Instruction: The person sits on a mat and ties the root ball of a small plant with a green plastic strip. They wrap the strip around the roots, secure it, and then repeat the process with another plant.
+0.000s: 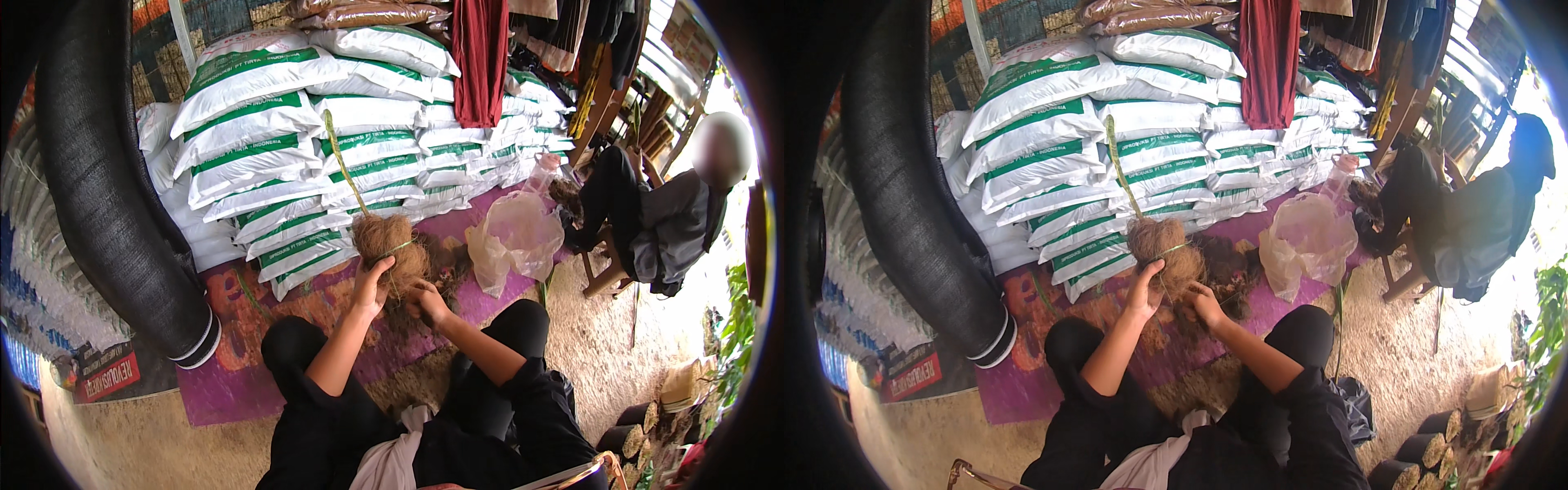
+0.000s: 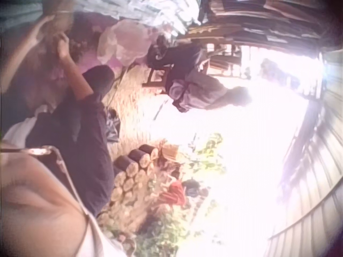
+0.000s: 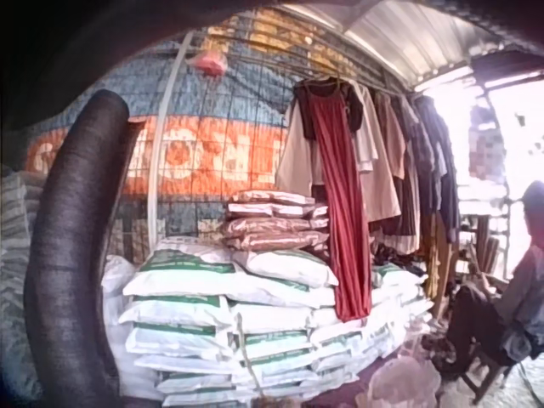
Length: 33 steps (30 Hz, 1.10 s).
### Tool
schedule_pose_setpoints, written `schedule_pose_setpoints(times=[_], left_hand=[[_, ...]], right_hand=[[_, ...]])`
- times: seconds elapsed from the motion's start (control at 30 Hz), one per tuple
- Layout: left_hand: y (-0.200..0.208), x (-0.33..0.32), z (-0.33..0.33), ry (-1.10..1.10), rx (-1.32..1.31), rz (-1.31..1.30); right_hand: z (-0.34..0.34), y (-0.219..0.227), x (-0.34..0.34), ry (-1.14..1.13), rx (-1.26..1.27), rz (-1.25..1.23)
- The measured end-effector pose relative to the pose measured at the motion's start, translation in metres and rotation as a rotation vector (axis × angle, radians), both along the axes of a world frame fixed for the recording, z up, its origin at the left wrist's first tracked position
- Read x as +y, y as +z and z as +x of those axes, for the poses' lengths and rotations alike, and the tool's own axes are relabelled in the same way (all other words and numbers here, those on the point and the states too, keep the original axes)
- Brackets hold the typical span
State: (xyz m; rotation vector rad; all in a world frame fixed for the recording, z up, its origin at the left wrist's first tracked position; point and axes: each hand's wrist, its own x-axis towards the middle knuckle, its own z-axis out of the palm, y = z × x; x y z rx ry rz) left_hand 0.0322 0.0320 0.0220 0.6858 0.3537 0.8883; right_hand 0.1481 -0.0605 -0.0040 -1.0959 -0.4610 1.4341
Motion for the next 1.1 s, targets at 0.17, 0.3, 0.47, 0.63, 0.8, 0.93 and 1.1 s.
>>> schedule_pose_setpoints(times=[0.17,0.3,0.47,0.63,0.8,0.93,1.1], left_hand=[[0.001,0.0,0.004,0.042,0.044,0.035],[0.0,0.006,0.003,-0.005,0.023,-0.073],[-0.001,0.008,0.004,-0.024,0.023,-0.054],[0.007,0.001,0.003,-0.027,0.038,-0.002],[0.005,0.001,0.003,-0.018,0.055,0.005],[0.01,0.001,0.001,-0.012,0.048,0.008],[0.014,-0.005,0.005,0.021,0.048,0.067]], right_hand=[[-0.015,0.005,-0.022,-0.046,0.025,-0.023],[-0.024,0.009,-0.037,-0.009,-0.233,-0.005],[-0.022,-0.001,-0.033,-0.056,-0.735,0.256],[-0.026,0.018,-0.041,-0.017,-0.975,0.242],[-0.02,0.023,-0.047,-0.051,-0.939,0.307],[-0.018,0.043,-0.05,-0.044,-0.914,0.233],[-0.024,0.055,-0.043,-0.164,-0.666,0.2]])
